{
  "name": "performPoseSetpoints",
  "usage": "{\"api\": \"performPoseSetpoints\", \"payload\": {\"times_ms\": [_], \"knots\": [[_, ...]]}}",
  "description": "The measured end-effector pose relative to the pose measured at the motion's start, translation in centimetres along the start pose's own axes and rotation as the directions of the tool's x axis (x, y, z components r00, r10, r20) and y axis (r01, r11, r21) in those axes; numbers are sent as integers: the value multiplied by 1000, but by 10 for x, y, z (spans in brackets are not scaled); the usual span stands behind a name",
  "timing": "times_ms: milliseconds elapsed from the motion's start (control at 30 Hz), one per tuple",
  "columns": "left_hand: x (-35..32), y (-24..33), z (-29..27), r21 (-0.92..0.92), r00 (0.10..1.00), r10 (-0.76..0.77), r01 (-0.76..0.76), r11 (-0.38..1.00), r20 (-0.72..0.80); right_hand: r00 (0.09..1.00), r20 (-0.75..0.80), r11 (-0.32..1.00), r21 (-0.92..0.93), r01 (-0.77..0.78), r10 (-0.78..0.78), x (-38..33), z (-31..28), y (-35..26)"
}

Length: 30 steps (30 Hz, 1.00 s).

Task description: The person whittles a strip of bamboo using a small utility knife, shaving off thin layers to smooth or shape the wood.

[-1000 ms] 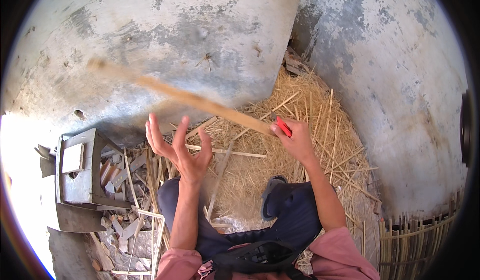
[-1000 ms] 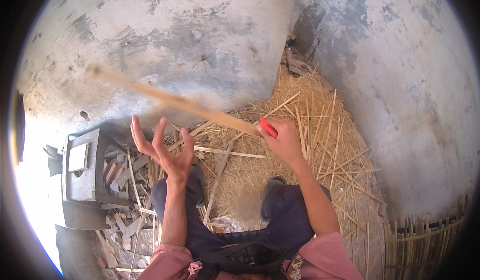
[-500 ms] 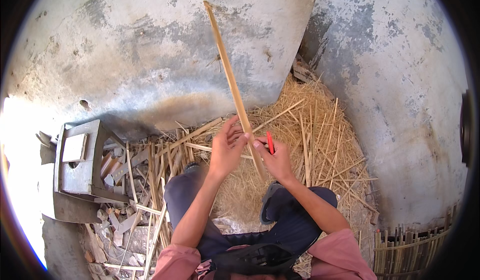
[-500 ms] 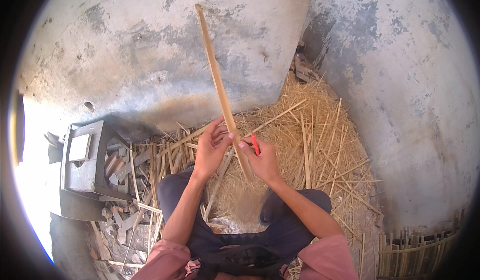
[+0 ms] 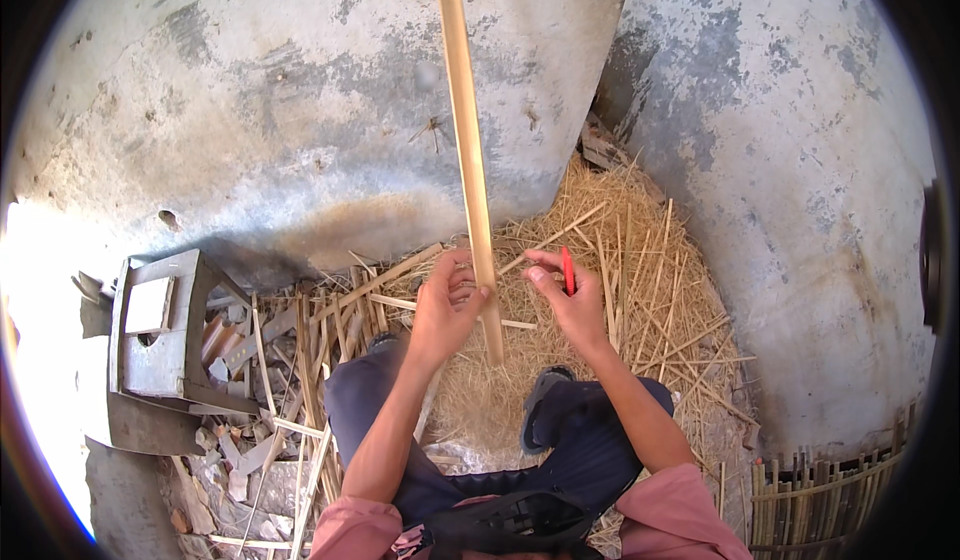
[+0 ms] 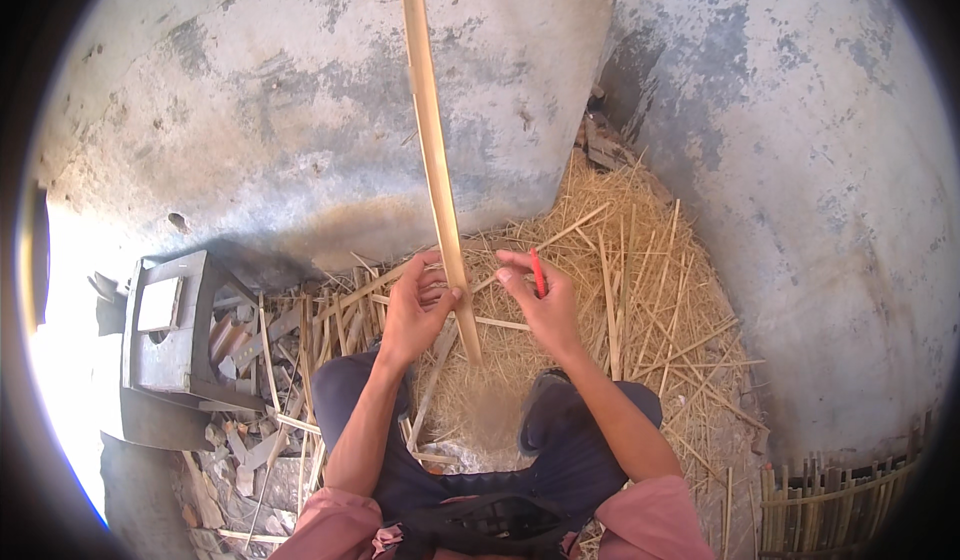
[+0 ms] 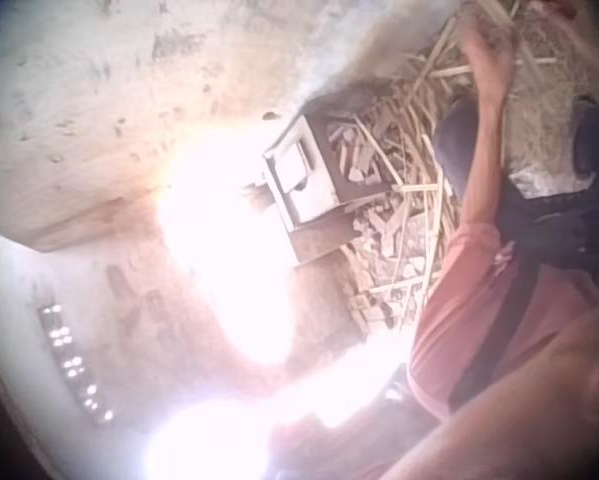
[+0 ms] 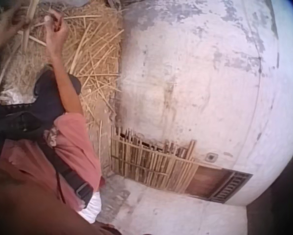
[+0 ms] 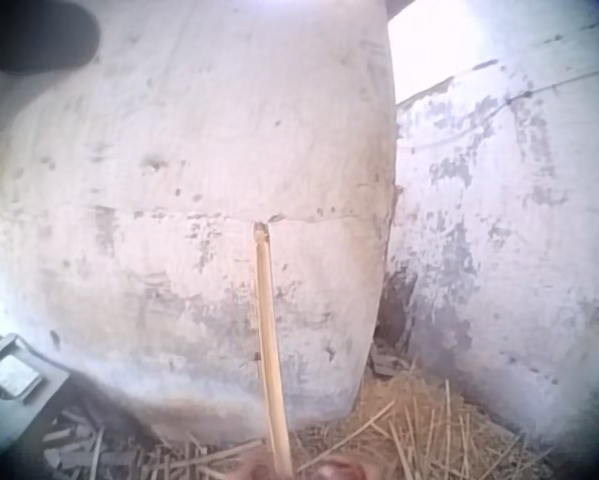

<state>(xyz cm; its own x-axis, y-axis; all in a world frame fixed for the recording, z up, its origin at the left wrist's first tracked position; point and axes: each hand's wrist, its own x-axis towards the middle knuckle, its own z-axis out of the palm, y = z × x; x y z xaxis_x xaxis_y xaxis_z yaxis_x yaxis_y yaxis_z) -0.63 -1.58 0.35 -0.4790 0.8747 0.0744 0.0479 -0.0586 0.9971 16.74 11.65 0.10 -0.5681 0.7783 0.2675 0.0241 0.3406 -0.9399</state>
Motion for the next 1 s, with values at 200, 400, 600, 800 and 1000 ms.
{"api": "performPoseSetpoints", "payload": {"times_ms": [200,400,600,800,1000], "knots": [[-5,-6,3,187,995,3,-21,982,98,998,-55,995,99,-17,23,2,-5,-22],[-9,-27,17,300,981,57,-112,948,186,992,-121,994,91,54,-43,11,-15,-20],[-10,-37,21,416,970,86,-177,892,228,976,-207,994,77,84,-66,14,-19,-6],[-6,-47,20,499,970,39,-158,852,240,980,-197,997,-82,-17,1,8,-21,-15],[-7,-47,16,535,960,22,-174,827,279,974,-212,972,-233,32,-83,4,-15,-21]]}}
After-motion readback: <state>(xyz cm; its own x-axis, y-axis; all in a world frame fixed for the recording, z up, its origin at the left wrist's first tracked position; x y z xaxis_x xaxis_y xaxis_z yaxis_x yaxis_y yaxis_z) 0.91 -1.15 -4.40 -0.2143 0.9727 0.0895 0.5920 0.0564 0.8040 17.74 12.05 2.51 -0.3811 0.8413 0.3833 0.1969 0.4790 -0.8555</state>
